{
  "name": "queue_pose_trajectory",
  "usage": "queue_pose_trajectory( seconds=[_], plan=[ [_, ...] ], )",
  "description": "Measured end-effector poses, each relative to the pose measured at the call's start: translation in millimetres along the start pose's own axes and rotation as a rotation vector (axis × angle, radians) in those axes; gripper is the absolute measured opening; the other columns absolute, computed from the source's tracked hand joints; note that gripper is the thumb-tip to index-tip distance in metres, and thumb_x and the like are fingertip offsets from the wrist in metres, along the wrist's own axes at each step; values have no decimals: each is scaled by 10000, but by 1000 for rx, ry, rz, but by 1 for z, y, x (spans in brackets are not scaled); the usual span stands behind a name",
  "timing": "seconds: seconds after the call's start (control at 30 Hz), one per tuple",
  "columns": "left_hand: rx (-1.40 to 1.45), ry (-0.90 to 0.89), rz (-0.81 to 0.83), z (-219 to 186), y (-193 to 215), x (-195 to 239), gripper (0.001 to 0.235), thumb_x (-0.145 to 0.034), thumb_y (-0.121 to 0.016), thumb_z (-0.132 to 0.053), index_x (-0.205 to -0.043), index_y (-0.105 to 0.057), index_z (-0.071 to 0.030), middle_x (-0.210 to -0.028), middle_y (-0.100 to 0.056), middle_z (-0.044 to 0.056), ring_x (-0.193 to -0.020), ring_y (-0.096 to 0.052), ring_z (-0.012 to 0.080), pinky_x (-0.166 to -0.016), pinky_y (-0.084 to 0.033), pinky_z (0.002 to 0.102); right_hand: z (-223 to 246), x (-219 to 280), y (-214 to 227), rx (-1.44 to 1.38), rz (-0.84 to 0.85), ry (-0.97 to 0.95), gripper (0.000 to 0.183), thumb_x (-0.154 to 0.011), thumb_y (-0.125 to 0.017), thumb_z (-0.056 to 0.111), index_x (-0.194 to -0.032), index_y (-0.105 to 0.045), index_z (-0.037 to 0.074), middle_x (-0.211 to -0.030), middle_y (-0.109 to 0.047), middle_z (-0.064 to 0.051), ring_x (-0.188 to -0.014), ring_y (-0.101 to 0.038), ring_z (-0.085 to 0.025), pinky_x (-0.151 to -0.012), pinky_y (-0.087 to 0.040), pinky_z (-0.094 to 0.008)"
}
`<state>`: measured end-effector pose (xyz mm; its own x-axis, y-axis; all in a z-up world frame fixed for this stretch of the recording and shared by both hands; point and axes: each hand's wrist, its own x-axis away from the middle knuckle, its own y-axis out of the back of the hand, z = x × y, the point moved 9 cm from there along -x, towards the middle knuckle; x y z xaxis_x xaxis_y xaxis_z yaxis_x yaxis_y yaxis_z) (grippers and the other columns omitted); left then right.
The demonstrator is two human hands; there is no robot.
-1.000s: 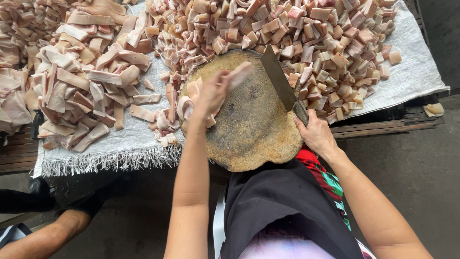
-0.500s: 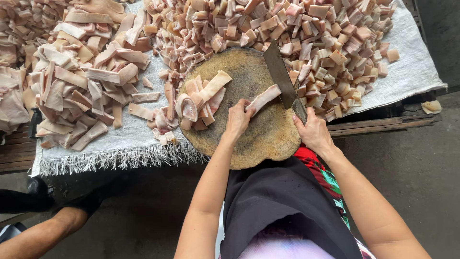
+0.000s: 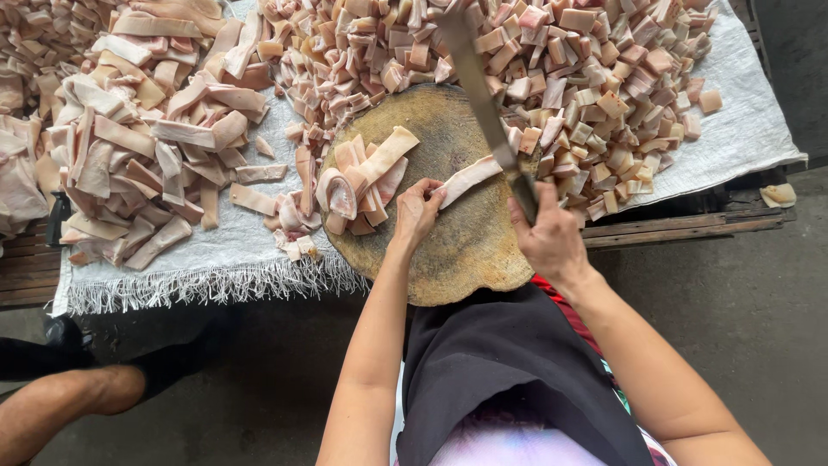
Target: The person is using a cleaver to chop long strips of pork skin into small cubes on a round wooden cutting board.
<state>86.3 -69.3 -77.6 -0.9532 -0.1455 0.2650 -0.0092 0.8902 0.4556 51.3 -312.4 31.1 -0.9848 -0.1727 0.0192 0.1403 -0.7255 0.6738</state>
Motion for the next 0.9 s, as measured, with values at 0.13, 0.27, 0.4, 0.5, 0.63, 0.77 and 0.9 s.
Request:
queue_pose_trajectory(
  seconds=[0.13, 0.27, 0.4, 0.5, 0.63, 0.77, 0.9],
  plan=[
    [-95, -161, -40, -3, 8, -4, 280, -920, -713, -214, -1131, -772, -39, -882, -761, 137, -779, -693, 162, -735, -537, 319, -39, -5, -41, 241, 106, -15, 381, -1057, -563, 330, -1136, -488, -36, -720, -679, -271, -655, -705, -446, -621, -585, -533],
    [-31, -37, -5, 18, 1, -10, 284, -923, -688, -234, -1140, -752, -63, -930, -766, 128, -814, -717, 186, -764, -568, 334, -52, -9, -32, 182, 192, -157, 408, -1042, -566, 384, -1099, -543, -19, -667, -680, -236, -626, -707, -395, -589, -575, -502],
    [60, 99, 18, 14, -24, -12, 282, -933, -670, -245, -1155, -725, -81, -916, -760, 124, -784, -714, 220, -751, -586, 362, -15, -16, 8, 31, 144, -169, 429, -1036, -528, 393, -1181, -553, -10, -637, -657, -148, -528, -697, -289, -464, -571, -408],
    [34, -39, -59, -9, -23, -11, 248, -940, -681, -194, -1131, -734, -45, -929, -755, 142, -817, -703, 225, -778, -565, 371, 27, -17, 45, -20, -37, 17, 454, -1065, -541, 414, -1168, -556, -27, -667, -657, -129, -530, -684, -240, -474, -547, -367],
    [11, -119, -102, -21, -21, -15, 247, -932, -682, -180, -1119, -734, -28, -922, -752, 138, -826, -707, 220, -795, -557, 372, 28, -11, 41, -55, -111, 128, 457, -1094, -540, 409, -1172, -499, -40, -749, -688, -162, -583, -711, -266, -511, -578, -383],
    [6, -56, -84, -9, -23, -18, 265, -922, -669, -208, -1121, -737, -47, -907, -762, 141, -831, -722, 240, -797, -564, 377, -30, -16, -37, 268, 148, -38, 411, -1060, -583, 345, -1219, -479, -20, -790, -705, -282, -687, -709, -434, -638, -593, -513],
    [-49, -130, -112, 0, -19, -20, 244, -934, -680, -198, -1106, -744, -37, -952, -767, 163, -892, -743, 265, -833, -565, 380, -67, 4, -45, 155, 206, -158, 399, -1054, -569, 351, -1163, -509, -28, -731, -692, -268, -708, -711, -438, -654, -590, -533]
  ],
)
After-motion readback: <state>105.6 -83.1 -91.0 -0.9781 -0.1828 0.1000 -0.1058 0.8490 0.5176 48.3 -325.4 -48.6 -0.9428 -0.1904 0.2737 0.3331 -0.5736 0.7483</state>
